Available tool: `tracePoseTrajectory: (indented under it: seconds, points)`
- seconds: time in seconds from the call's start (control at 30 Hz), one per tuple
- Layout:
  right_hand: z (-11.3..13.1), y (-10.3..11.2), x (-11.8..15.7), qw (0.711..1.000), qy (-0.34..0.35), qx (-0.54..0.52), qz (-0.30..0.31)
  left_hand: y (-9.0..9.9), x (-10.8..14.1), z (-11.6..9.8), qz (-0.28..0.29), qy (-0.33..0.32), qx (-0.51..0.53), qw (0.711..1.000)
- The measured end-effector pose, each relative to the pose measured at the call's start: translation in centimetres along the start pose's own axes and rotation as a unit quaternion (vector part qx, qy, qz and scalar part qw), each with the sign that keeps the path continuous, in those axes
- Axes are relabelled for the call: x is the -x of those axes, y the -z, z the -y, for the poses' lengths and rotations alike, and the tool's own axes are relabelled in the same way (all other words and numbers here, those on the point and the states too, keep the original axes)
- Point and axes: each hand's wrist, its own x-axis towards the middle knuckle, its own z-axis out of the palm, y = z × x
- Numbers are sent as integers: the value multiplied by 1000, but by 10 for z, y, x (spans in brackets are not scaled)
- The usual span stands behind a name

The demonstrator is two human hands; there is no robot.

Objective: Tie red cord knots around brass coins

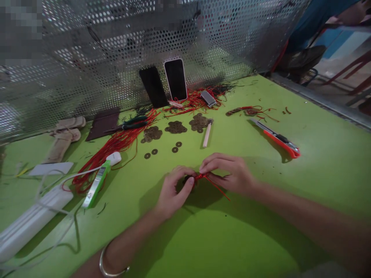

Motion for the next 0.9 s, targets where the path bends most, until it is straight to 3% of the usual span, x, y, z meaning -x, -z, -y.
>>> tracePoseTrajectory:
  seconds: [0.4, 0.67, 0.9]
  points:
    - [-3, -4, 6, 999, 28, 28, 25, -2, 0, -1, 3, -3, 2, 1000]
    - [3, -4, 6, 994, 55, 86, 45, 0, -2, -2, 12, -22, -65, 998]
    - [-2, -2, 5, 996, -1, 74, 41, 1, -2, 1, -11, 21, 64, 998]
